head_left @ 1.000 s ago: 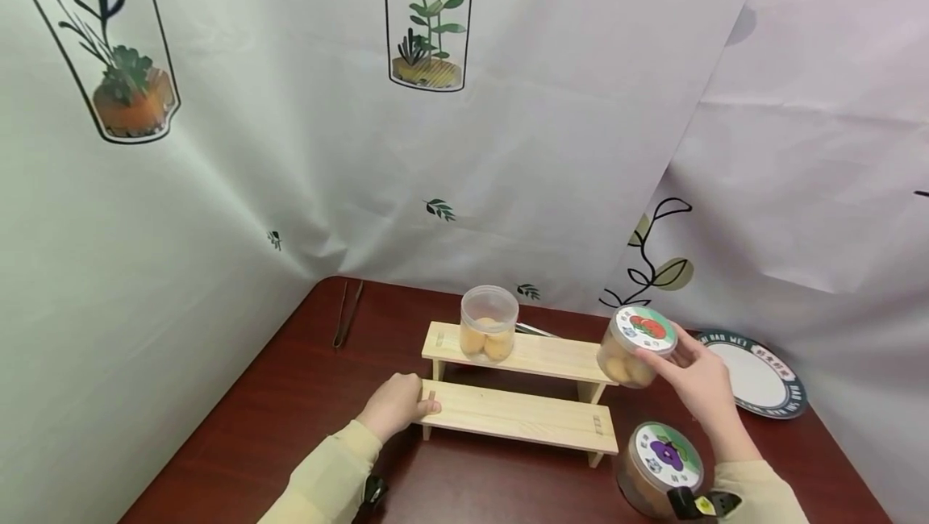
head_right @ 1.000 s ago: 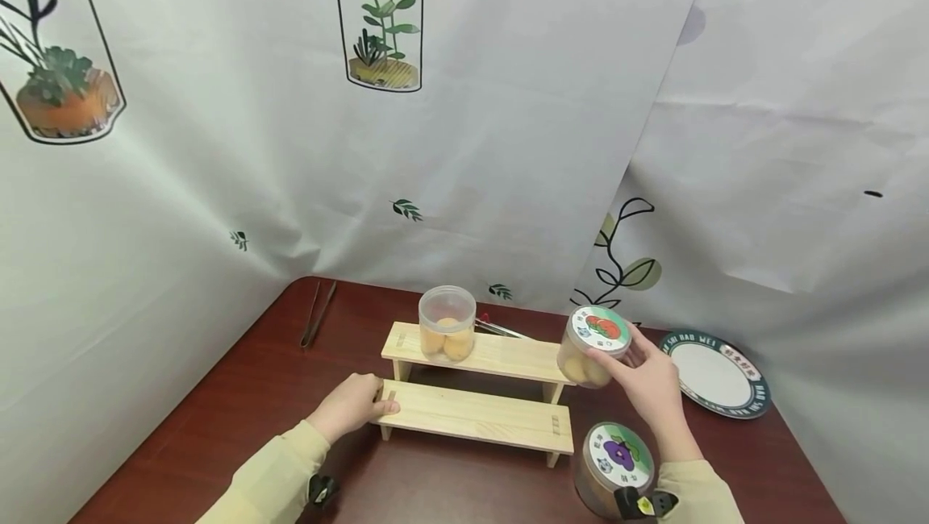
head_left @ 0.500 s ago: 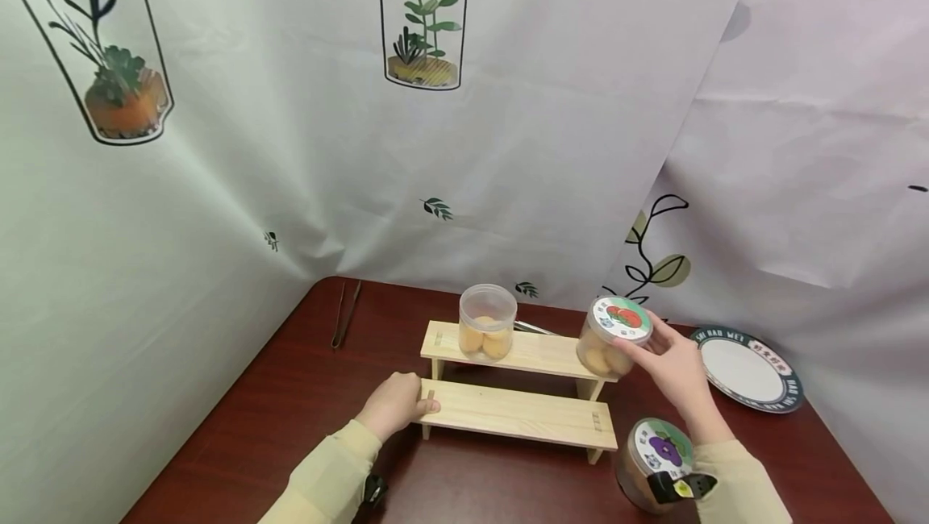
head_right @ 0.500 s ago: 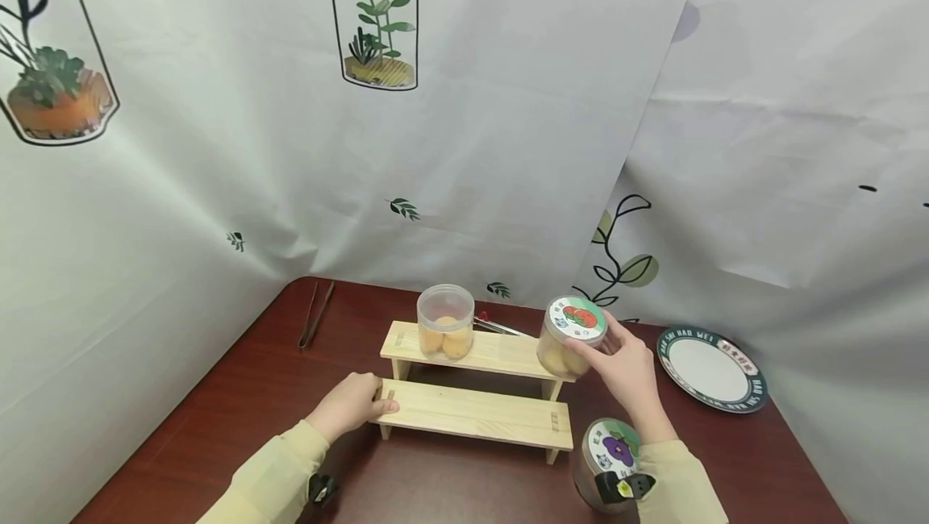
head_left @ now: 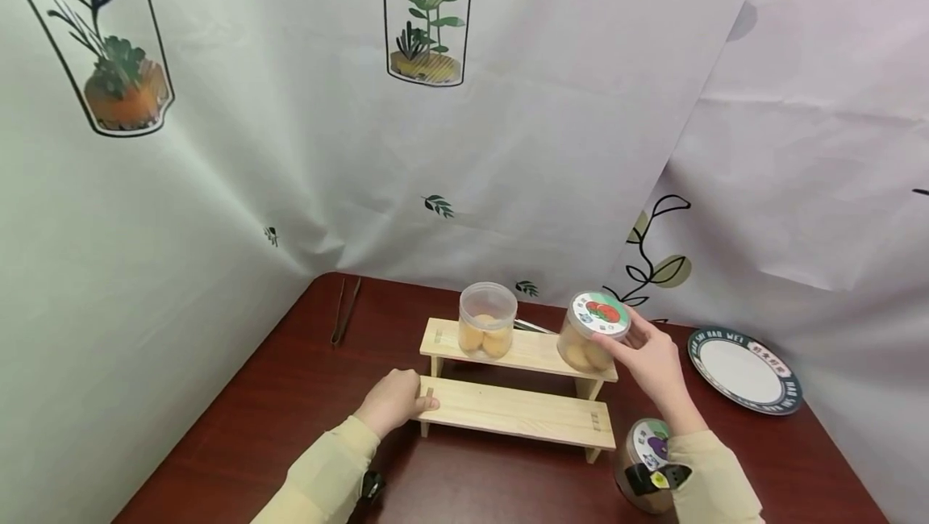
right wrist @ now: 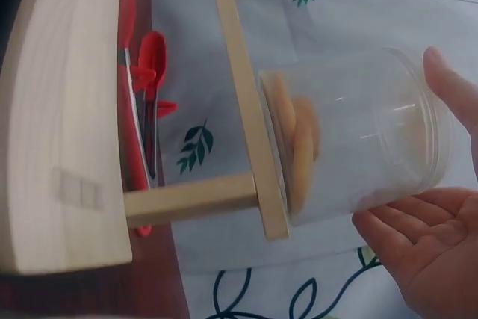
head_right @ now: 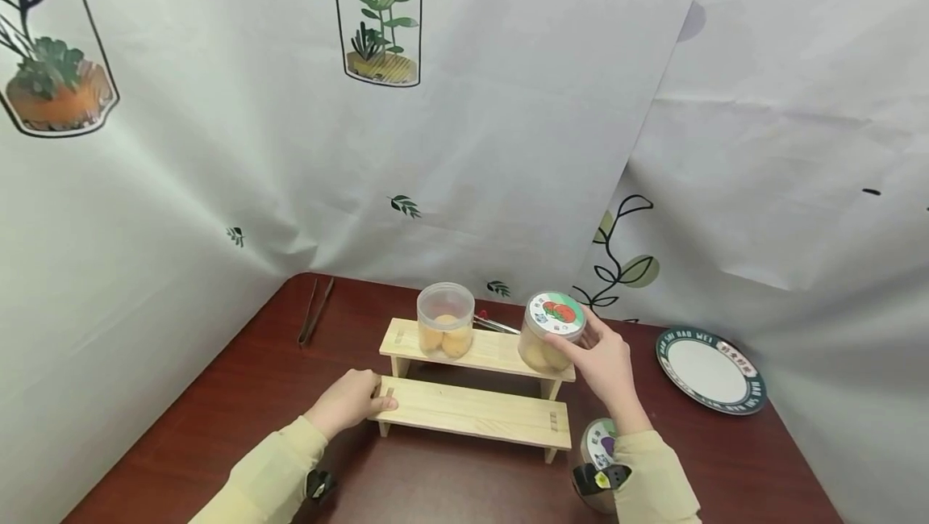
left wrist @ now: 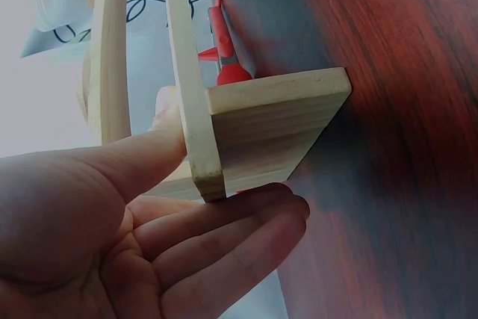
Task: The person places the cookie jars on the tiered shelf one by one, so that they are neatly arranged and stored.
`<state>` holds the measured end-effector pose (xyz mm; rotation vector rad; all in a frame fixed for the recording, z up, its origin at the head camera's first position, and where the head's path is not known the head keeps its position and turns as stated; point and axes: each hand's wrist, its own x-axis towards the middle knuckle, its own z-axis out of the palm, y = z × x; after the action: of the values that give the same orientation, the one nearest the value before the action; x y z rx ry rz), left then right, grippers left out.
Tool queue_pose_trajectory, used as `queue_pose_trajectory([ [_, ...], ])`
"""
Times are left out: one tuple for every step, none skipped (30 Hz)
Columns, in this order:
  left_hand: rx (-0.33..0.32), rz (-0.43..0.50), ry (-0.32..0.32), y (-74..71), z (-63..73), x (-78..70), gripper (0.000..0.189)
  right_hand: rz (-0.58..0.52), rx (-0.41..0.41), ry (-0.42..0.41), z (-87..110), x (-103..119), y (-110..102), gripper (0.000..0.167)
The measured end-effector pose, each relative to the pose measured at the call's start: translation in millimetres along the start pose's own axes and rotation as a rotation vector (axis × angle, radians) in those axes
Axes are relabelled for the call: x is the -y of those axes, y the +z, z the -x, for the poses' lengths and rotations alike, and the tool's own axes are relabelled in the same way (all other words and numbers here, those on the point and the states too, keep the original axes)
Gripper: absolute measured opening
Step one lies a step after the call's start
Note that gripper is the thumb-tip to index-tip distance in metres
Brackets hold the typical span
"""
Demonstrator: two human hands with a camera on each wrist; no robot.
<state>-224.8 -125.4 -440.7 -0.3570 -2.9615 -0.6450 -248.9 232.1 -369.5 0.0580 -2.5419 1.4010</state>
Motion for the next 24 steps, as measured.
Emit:
queue_pose_trajectory([
  [0.001,0.001,-0.006,-0.2,0.0,0.0,0.047,-0.008,0.000,-0.007,-0.8,0.9,1.5,0.080],
  [0.003,0.002,-0.011,-0.3,0.1,0.0,0.047,-0.013,0.001,-0.013,-1.6,1.8,3.0,0.080],
  [0.005,0.003,-0.015,-0.2,0.1,-0.1,0.047,-0.016,0.004,-0.019,-2.5,2.6,4.5,0.079],
  [0.005,0.003,-0.018,-0.4,0.1,-0.2,0.047,-0.022,0.007,-0.023,-3.2,3.4,6.3,0.080],
  [0.005,0.003,-0.017,-0.4,0.1,-0.2,0.047,-0.028,0.013,-0.025,-3.7,4.0,8.0,0.080],
  [0.005,0.002,-0.018,-0.4,0.2,-0.4,0.047,-0.031,0.019,-0.027,-4.0,4.4,9.7,0.080],
  [0.004,0.000,-0.017,-0.3,0.3,-0.4,0.046,-0.034,0.024,-0.030,-4.4,4.4,11.6,0.080],
  [0.004,-0.001,-0.016,-0.4,0.6,-0.7,0.046,-0.036,0.030,-0.032,-4.7,4.3,13.5,0.080],
  [0.003,-0.001,-0.016,-0.5,1.0,-1.1,0.046,-0.040,0.034,-0.034,-4.9,4.3,15.4,0.080],
  [0.002,-0.003,-0.015,-0.6,1.0,-1.1,0.045,-0.042,0.039,-0.036,-4.9,4.3,17.2,0.079],
  [0.004,-0.004,-0.017,-0.6,1.1,-1.1,0.046,-0.039,0.041,-0.039,-5.0,4.3,18.9,0.079],
  [0.005,-0.005,-0.018,-0.8,1.1,-1.2,0.046,-0.038,0.044,-0.041,-5.3,4.4,20.3,0.078],
  [0.006,-0.006,-0.019,-0.9,1.2,-1.0,0.045,-0.035,0.046,-0.042,-5.3,4.9,21.6,0.077],
  [0.007,-0.007,-0.020,-0.9,1.2,-0.8,0.046,-0.035,0.048,-0.041,-5.3,5.6,22.5,0.077],
  [0.008,-0.007,-0.021,-1.0,1.3,-0.6,0.046,-0.038,0.049,-0.041,-5.2,6.2,23.3,0.077],
  [0.008,-0.007,-0.023,-1.0,1.3,-0.4,0.046,-0.034,0.051,-0.041,-5.0,6.8,23.9,0.077],
  [0.009,-0.005,-0.024,-1.0,1.3,-0.3,0.046,-0.032,0.051,-0.039,-5.0,7.2,24.4,0.078],
  [0.009,-0.004,-0.024,-1.0,1.3,-0.1,0.046,-0.033,0.053,-0.040,-4.9,7.5,24.7,0.078],
  [0.009,-0.003,-0.024,-0.8,1.3,0.0,0.046,-0.035,0.053,-0.042,-4.7,7.7,25.2,0.078],
  [0.009,-0.001,-0.025,-0.7,1.2,0.1,0.046,-0.038,0.056,-0.045,-4.7,7.7,25.6,0.078],
  [0.009,0.000,-0.024,-0.6,1.1,0.1,0.046,-0.041,0.057,-0.047,-4.6,7.7,26.0,0.078],
  [0.009,0.001,-0.023,-0.4,1.1,0.1,0.046,-0.041,0.058,-0.047,-4.4,7.5,26.3,0.078],
  [0.009,0.000,-0.021,-0.2,1.1,0.1,0.046,-0.046,0.058,-0.048,-4.3,7.2,26.6,0.078],
  [0.008,0.000,-0.019,0.0,1.1,0.1,0.046,-0.048,0.059,-0.049,-4.0,7.0,26.8,0.078],
])
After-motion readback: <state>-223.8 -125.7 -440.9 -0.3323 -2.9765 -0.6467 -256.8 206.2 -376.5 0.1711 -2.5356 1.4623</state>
